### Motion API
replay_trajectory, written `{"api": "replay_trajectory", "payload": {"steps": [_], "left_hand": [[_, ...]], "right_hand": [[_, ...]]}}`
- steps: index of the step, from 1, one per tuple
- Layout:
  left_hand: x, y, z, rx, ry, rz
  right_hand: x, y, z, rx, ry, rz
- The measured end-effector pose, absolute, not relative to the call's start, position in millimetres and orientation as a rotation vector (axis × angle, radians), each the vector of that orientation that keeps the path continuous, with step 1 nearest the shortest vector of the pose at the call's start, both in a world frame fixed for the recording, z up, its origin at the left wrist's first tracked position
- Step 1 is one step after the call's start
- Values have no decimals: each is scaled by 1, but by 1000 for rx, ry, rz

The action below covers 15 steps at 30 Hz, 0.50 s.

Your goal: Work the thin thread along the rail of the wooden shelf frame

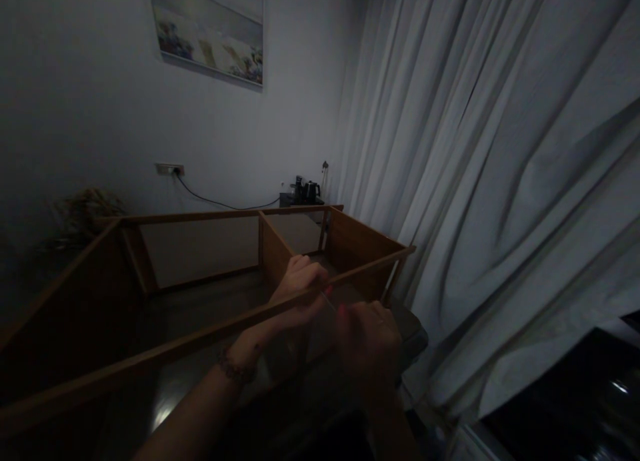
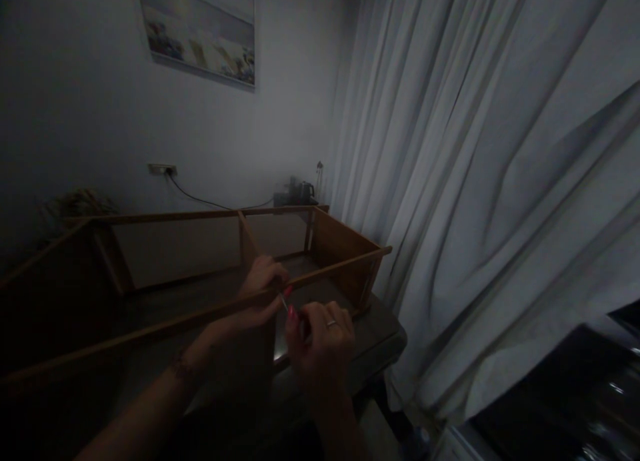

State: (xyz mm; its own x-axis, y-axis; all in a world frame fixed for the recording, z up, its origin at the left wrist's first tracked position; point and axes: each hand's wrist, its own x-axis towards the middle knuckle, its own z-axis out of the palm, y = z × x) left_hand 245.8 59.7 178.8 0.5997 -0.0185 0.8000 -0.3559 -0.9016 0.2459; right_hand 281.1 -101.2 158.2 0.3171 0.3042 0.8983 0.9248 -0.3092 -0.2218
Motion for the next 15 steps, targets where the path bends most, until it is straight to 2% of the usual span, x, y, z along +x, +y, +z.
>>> {"api": "replay_trajectory", "payload": {"steps": [6, 15], "left_hand": [[239, 54, 180, 2425, -223, 1234], [240, 54, 181, 2443, -236, 1232]], "right_hand": [[284, -102, 162, -1866, -1223, -1082], [293, -99, 163, -1781, -1415, -1013]]}}
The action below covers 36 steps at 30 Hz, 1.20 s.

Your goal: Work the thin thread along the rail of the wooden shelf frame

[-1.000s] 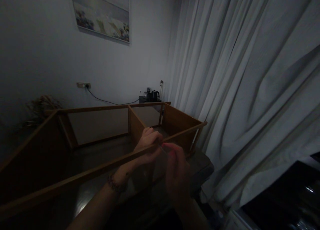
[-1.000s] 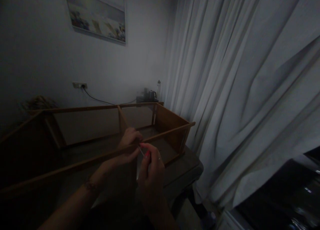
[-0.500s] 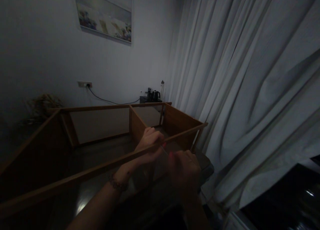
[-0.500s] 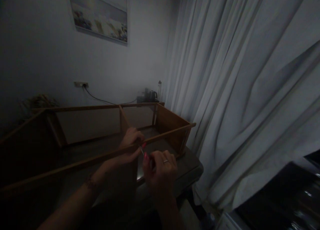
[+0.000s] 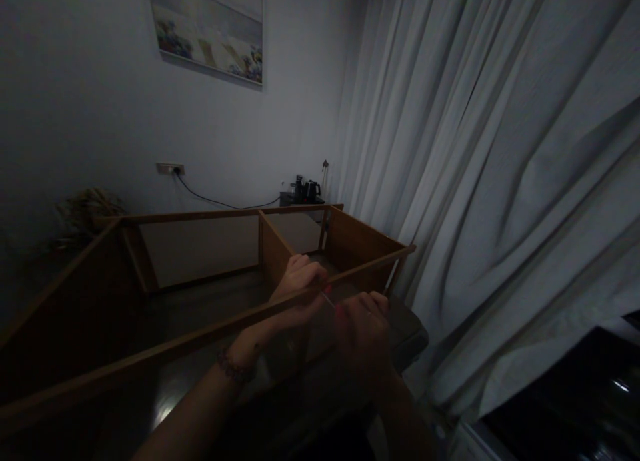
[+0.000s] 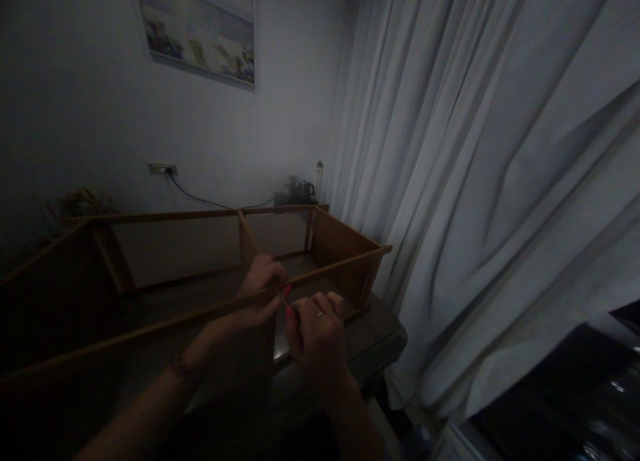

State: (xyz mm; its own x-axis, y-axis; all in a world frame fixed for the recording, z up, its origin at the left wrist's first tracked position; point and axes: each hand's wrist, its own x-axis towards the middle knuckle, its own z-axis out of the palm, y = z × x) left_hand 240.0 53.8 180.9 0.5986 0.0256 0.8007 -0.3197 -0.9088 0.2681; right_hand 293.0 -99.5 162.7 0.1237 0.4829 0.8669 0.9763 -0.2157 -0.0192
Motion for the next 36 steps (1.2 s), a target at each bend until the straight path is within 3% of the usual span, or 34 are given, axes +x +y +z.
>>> {"api": "replay_trajectory", "payload": {"steps": [9, 14, 20, 25, 27, 32, 36], "left_hand": [[243, 60, 177, 2456, -294, 1249], [237, 52, 183, 2455, -231, 1210], [233, 45, 186, 2437, -173, 1229], [236, 48, 184, 2427, -184, 1236], [237, 48, 184, 2424, -196, 1236], [235, 47, 183, 2404, -166, 1247], [239, 53, 181, 2443, -234, 1208]], "right_hand": [[303, -105, 167, -1809, -1549, -1253], [302, -103, 158, -1754, -1360, -1316], [291, -102, 157, -1771, -1197, -700], [282, -99, 160, -1599, -960, 277], [282, -98, 161, -1502, -889, 450], [280, -98, 165, -1541, -947, 369], [278, -101, 167, -1828, -1140, -370]]}}
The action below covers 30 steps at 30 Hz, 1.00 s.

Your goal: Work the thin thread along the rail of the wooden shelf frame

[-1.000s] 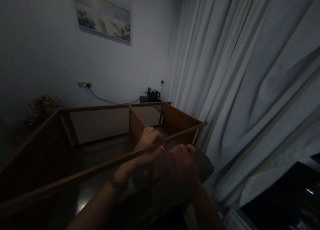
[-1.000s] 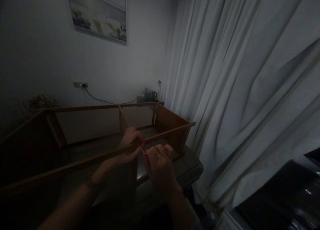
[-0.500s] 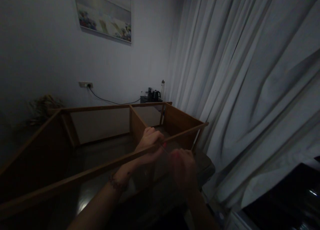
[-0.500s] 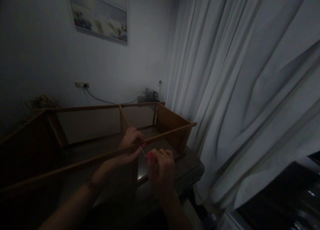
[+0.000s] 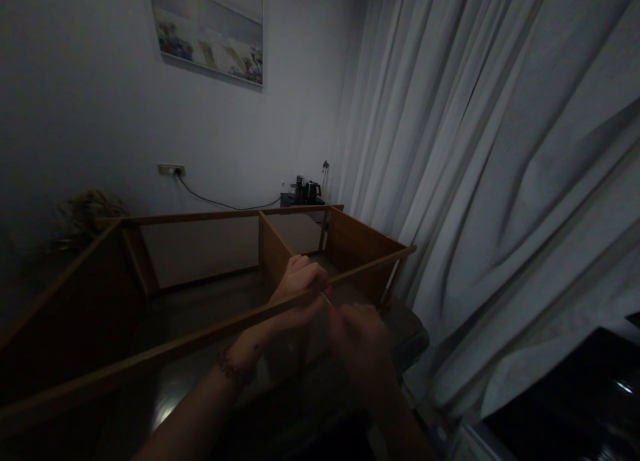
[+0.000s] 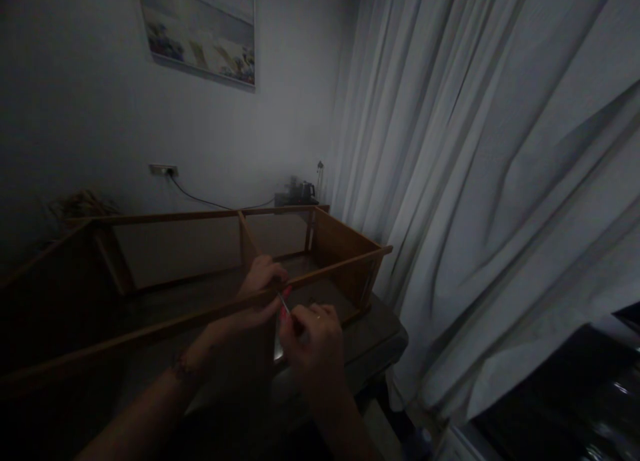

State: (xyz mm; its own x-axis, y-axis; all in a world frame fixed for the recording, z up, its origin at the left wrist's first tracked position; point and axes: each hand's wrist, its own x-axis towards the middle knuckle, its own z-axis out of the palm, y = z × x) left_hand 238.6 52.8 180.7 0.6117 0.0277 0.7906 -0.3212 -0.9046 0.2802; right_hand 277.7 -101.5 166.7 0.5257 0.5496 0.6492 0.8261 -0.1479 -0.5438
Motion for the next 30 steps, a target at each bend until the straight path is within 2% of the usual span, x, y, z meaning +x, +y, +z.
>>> {"api": "replay_trajectory", "payload": {"steps": [3, 6, 9, 13, 15, 17, 19, 21, 26, 28, 30], "left_hand": [[242, 59, 178, 2460, -272, 1199], [244, 60, 176, 2452, -269, 1214], [244, 60, 175, 2449, -263, 1236], [244, 60, 176, 2465, -301, 1257], [243, 60, 176, 2457, -312, 1260], [243, 60, 176, 2443, -313, 1263], [243, 60, 176, 2434, -313, 1266], [243, 59, 177, 2435, -295, 1259], [240, 55, 181, 2445, -244, 1221], [238, 53, 182, 2443, -223, 1217], [237, 51, 183, 2431, -211, 1215]], "right_hand": [[279, -106, 163, -1899, -1241, -849], [283, -108, 157, -1853, -1276, -801], [287, -105, 149, -1763, -1154, -365], [294, -98, 136, -1511, -962, 512], [298, -96, 133, -1344, -902, 733], [300, -96, 134, -1236, -863, 761], [298, -98, 140, -1263, -847, 703], [294, -102, 149, -1440, -869, 512], [278, -111, 165, -1847, -1127, -595], [274, -112, 165, -1888, -1226, -768], [273, -112, 164, -1894, -1287, -799]]}}
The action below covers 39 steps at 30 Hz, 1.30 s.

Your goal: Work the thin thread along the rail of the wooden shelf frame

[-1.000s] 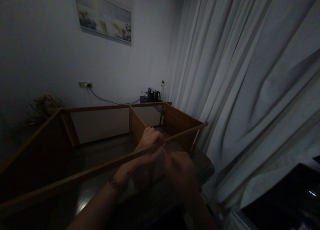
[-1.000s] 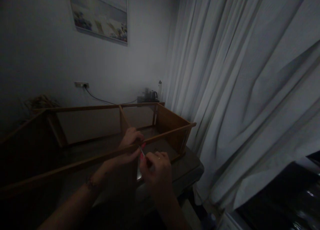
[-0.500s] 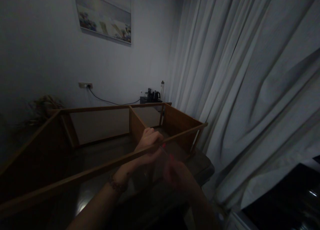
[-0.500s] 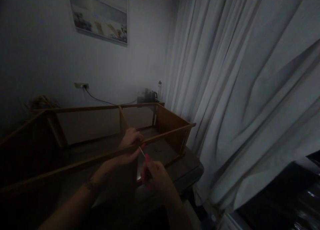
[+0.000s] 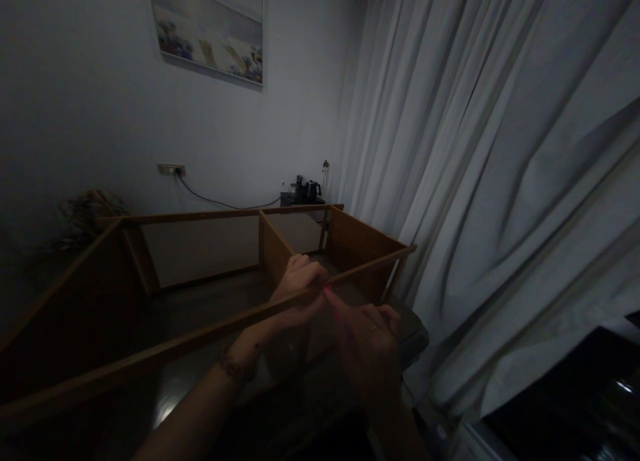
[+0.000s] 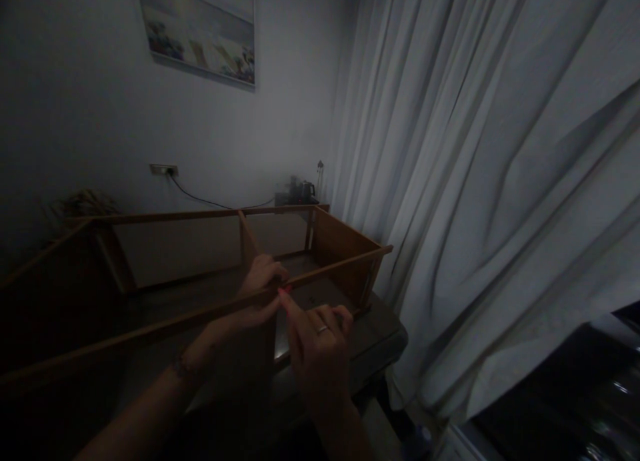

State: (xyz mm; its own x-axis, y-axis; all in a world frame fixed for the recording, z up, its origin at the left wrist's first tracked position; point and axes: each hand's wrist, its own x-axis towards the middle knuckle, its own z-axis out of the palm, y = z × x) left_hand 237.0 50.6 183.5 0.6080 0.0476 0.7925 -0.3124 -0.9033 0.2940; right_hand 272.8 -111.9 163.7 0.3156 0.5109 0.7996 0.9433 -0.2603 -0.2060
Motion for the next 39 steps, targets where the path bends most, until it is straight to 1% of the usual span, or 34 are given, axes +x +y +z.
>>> {"api": "replay_trajectory", "payload": {"steps": [4, 8, 11, 13, 19, 27, 29, 34, 36, 38, 39], "left_hand": [[234, 44, 183, 2412, -203, 1234], [233, 42, 181, 2387, -70, 1307], [237, 49, 180, 2447, -239, 1210], [241, 56, 179, 2452, -277, 1209], [245, 62, 176, 2490, -290, 1200], [246, 64, 172, 2455, -310, 1226], [245, 64, 173, 2451, -325, 1214], [243, 60, 177, 2444, -310, 1214], [243, 60, 178, 2453, -308, 1211], [243, 61, 177, 2467, -304, 1200], [243, 61, 177, 2474, -299, 1191]], "right_hand": [[273, -111, 162, -1798, -1330, -617], [273, -110, 165, -1694, -1288, -390], [272, -108, 166, -1657, -1206, -267], [272, -108, 165, -1623, -1184, -206], [277, -113, 154, -1608, -1108, -201], [279, -114, 152, -1546, -1045, -65], [279, -114, 155, -1572, -1076, -99], [284, -120, 163, -1738, -1262, -492], [287, -122, 165, -1766, -1305, -583], [290, -122, 165, -1778, -1296, -572], [292, -122, 164, -1767, -1267, -502]]}}
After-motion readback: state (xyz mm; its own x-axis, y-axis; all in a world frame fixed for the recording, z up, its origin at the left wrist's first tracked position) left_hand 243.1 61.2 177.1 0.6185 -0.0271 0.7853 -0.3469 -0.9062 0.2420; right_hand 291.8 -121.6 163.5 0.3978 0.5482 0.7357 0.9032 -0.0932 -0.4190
